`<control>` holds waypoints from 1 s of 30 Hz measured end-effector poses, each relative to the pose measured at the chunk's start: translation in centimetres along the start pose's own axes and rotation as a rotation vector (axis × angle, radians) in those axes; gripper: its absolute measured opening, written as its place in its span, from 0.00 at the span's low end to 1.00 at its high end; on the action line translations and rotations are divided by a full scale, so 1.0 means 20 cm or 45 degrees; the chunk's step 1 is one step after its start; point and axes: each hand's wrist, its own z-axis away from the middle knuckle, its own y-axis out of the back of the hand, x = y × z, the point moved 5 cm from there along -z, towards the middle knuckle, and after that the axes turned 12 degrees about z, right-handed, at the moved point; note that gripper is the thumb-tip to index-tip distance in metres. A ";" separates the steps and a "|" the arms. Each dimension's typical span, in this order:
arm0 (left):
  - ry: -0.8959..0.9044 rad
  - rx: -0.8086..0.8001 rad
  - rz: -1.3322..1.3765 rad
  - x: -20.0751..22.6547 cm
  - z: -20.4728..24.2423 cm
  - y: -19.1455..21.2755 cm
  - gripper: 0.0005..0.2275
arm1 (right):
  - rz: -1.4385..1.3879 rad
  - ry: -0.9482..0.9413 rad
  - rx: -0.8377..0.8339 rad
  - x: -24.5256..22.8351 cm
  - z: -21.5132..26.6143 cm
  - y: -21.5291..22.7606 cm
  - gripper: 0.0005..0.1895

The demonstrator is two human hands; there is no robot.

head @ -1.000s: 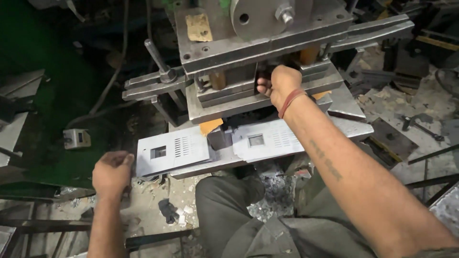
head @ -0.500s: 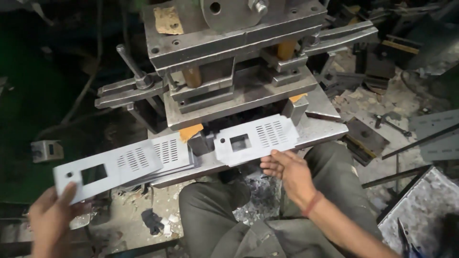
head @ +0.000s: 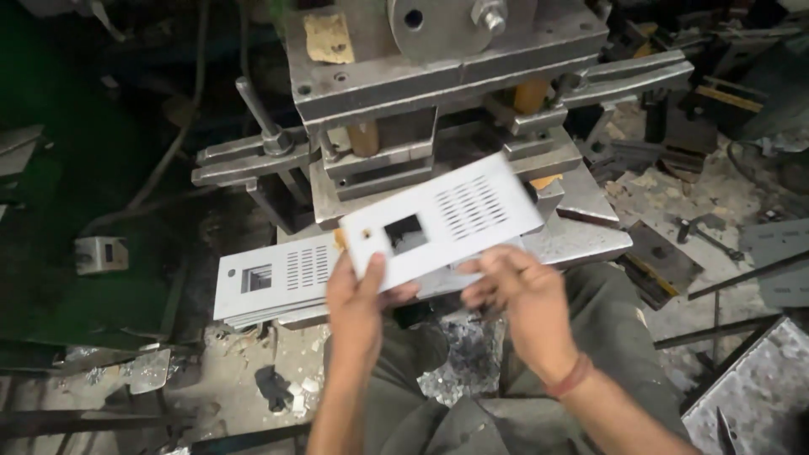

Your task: Operating a manual press to punch or stamp patterns into metal sheets.

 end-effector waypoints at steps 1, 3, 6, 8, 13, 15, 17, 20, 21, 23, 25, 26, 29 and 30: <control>-0.007 -0.006 0.003 -0.01 -0.06 -0.04 0.19 | -0.002 0.010 -0.001 -0.02 -0.05 0.00 0.08; 0.036 -0.169 -0.040 -0.06 -0.16 -0.16 0.14 | -0.107 0.005 0.125 -0.06 -0.15 0.03 0.08; 0.104 -0.181 -0.016 -0.07 -0.36 -0.21 0.12 | -0.187 -0.093 0.086 -0.09 -0.29 -0.01 0.06; 0.158 -0.218 -0.008 -0.03 -0.36 -0.24 0.12 | -0.260 -0.127 0.105 -0.06 -0.39 -0.04 0.04; 0.343 -0.318 -0.023 0.03 -0.33 -0.23 0.15 | -0.350 -0.204 0.157 0.02 -0.73 -0.07 0.05; 0.307 -0.339 -0.057 0.04 -0.27 -0.21 0.19 | -0.634 -0.154 -0.380 0.09 -0.90 -0.12 0.30; 0.334 -0.348 -0.112 -0.01 -0.21 -0.15 0.19 | -0.679 -0.139 -0.120 0.05 -0.97 -0.21 0.17; 0.427 -0.326 -0.236 -0.02 -0.09 -0.12 0.18 | -0.700 -0.203 0.252 -0.07 -0.97 -0.27 0.10; 0.491 -0.286 -0.303 -0.01 -0.04 -0.10 0.17 | -0.676 -0.288 0.354 -0.10 -0.95 -0.28 0.15; 0.492 -0.259 -0.266 -0.07 0.00 -0.01 0.17 | -0.678 -0.333 0.338 -0.11 -0.96 -0.28 0.15; 0.496 -0.232 -0.230 -0.11 0.05 0.07 0.17 | -0.680 -0.380 0.323 -0.11 -0.94 -0.28 0.15; 0.507 -0.188 -0.264 -0.12 0.07 0.10 0.18 | -0.643 -0.367 0.312 -0.14 -0.91 -0.29 0.16; 0.546 -0.128 -0.301 -0.12 0.13 0.19 0.18 | -0.471 -0.376 0.339 -0.17 -0.85 -0.31 0.16; 0.569 -0.108 -0.305 -0.12 0.15 0.22 0.18 | -0.337 -0.397 0.370 -0.18 -0.84 -0.31 0.16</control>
